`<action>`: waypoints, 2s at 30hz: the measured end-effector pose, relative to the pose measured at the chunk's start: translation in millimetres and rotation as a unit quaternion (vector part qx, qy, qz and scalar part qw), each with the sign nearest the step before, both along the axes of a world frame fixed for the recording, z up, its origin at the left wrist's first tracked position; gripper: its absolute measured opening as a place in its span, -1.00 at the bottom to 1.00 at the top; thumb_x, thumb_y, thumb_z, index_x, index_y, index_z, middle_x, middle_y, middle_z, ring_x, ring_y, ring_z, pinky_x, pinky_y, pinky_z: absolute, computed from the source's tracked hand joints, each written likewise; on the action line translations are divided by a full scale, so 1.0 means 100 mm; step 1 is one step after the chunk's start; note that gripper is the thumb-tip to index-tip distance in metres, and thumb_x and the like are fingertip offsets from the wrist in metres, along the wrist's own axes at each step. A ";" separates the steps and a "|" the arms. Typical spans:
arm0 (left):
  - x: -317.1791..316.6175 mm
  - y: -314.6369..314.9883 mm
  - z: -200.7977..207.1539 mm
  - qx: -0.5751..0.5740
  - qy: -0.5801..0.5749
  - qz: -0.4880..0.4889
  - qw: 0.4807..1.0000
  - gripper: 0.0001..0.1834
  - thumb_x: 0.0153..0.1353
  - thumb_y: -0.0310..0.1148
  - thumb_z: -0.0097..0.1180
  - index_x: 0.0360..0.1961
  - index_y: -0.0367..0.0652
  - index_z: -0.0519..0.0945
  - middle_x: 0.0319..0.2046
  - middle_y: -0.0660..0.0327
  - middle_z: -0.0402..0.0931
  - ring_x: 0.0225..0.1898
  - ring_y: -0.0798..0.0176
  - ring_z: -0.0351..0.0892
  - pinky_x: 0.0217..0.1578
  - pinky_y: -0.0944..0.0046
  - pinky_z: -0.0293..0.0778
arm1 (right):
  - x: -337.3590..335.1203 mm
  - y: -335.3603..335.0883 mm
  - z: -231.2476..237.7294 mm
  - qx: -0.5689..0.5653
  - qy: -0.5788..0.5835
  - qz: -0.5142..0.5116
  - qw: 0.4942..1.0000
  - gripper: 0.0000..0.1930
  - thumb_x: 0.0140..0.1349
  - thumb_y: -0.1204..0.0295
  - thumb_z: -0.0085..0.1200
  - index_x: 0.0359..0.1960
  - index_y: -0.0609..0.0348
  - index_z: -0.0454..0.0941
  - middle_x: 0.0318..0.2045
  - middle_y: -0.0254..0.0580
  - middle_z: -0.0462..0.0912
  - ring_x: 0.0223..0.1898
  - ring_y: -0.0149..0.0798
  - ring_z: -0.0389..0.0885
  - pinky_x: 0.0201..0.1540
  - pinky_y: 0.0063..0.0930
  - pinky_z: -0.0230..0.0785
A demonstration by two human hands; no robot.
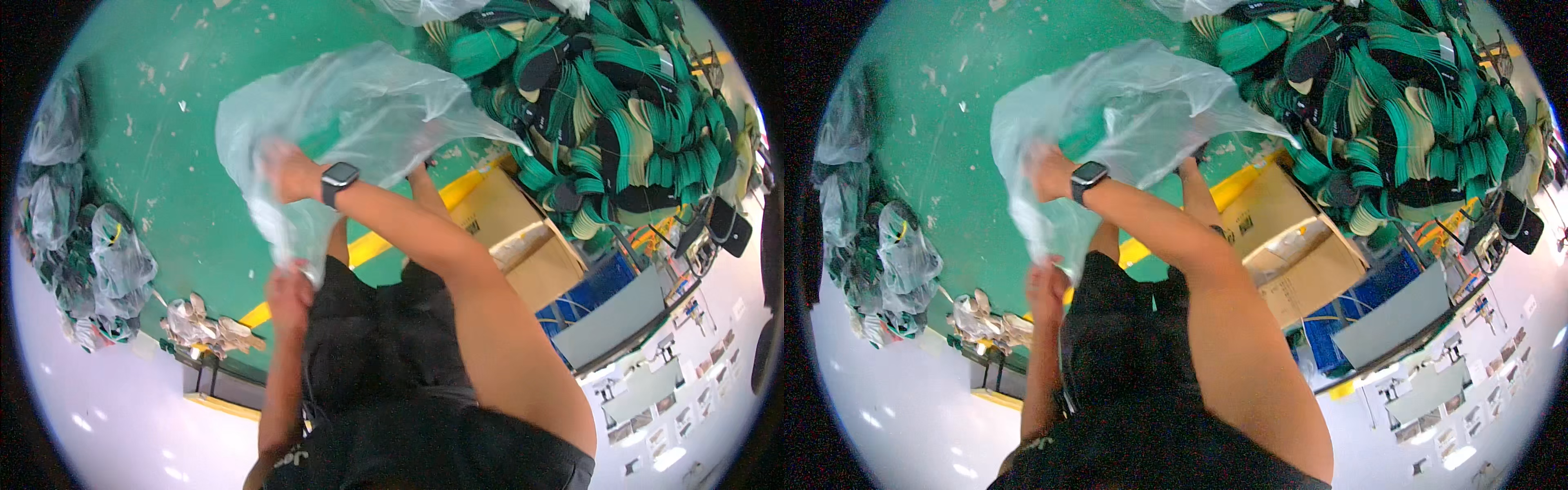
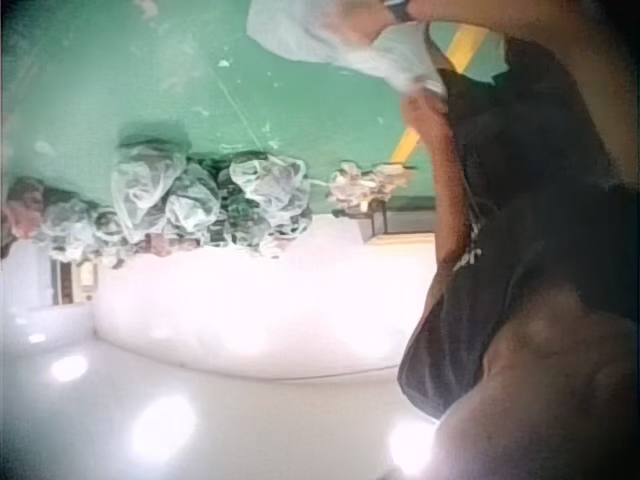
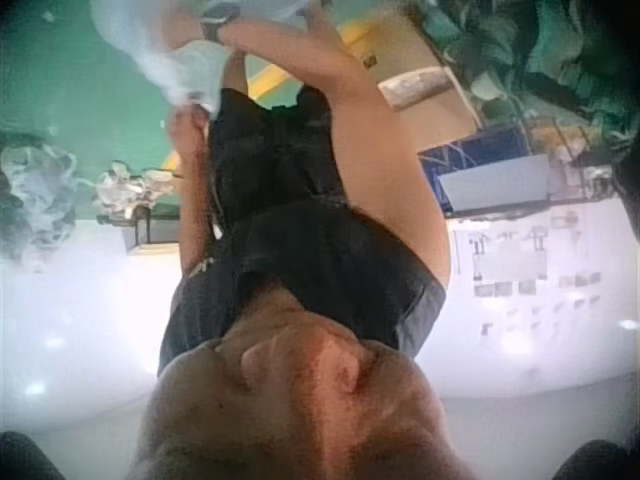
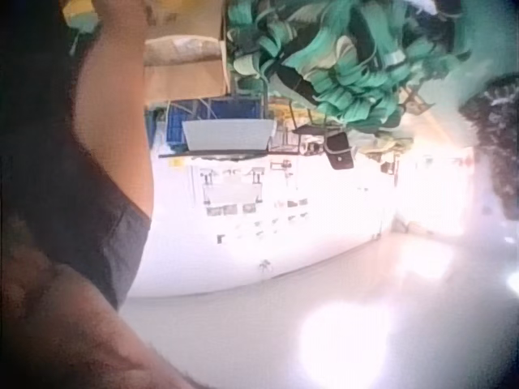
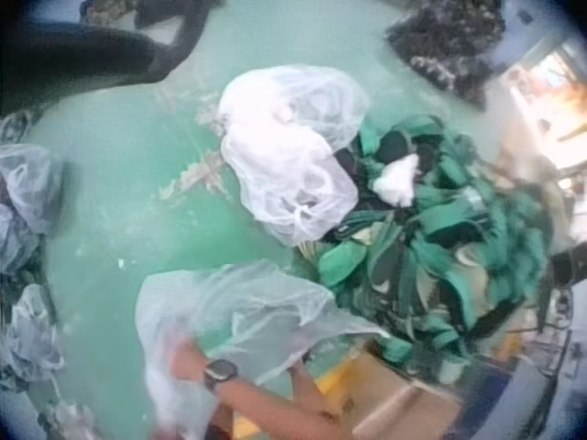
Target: The person picks up green and black slippers from a pile, places them into a plastic bag, and ties the bag closed with a white plastic strip that they cut using shears.
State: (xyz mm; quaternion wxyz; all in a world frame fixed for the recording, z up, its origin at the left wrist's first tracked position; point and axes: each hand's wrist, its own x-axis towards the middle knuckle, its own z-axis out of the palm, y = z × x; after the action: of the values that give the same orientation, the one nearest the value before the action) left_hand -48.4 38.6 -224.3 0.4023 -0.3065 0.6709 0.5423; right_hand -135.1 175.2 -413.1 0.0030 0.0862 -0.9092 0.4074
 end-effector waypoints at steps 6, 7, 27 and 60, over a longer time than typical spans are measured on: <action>-0.44 0.08 0.02 -0.035 0.112 0.074 0.990 -0.74 0.36 -0.26 -0.14 -0.20 -0.25 0.48 -0.76 0.37 0.18 -0.72 0.48 0.18 -0.64 0.44 0.16 | 0.75 2.27 -0.37 -0.141 -0.099 -0.508 0.844 -0.75 0.05 0.45 0.14 -0.24 0.28 0.48 -0.35 -0.12 0.58 -0.31 -0.14 0.54 -0.21 -0.33 0.40; -0.41 0.09 -0.02 -0.044 0.099 0.062 0.992 -0.75 0.34 -0.27 -0.11 -0.20 -0.25 0.48 -0.75 0.37 0.20 -0.72 0.48 0.18 -0.65 0.44 0.16 | 0.95 2.72 -0.78 -0.091 -0.098 -0.558 0.819 -0.66 0.03 0.37 0.18 -0.22 0.34 0.44 -0.31 -0.07 0.54 -0.26 -0.09 0.51 -0.16 -0.26 0.36; -0.24 0.53 -0.04 -0.046 0.092 0.076 0.992 -0.58 0.41 -0.21 -0.27 0.10 -0.28 0.40 -0.78 0.45 0.02 -0.73 0.55 -0.01 -0.67 0.46 -0.02 | 1.18 3.58 -1.06 -0.346 -0.306 -0.587 0.665 -0.43 -0.23 0.39 0.35 -0.16 0.41 0.40 -0.30 -0.22 0.54 -0.33 -0.30 0.45 -0.21 -0.42 0.31; 0.09 -0.38 -0.48 -0.121 0.035 0.111 0.986 -0.66 0.38 -0.26 -0.19 -0.05 -0.30 0.47 -0.78 0.45 0.05 -0.76 0.57 0.00 -0.70 0.50 -0.03 | 1.08 3.08 -2.42 0.232 -0.298 -0.513 0.771 0.30 -0.40 -0.15 0.39 0.26 0.47 -0.09 0.06 0.29 0.34 0.10 0.16 0.33 0.11 -0.12 0.21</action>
State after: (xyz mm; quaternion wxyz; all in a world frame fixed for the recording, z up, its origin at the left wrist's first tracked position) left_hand -39.3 0.4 -272.7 0.2759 -0.4060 0.7073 0.5087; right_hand -27.5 483.5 -654.9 -0.0796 -0.5202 -0.8407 0.1273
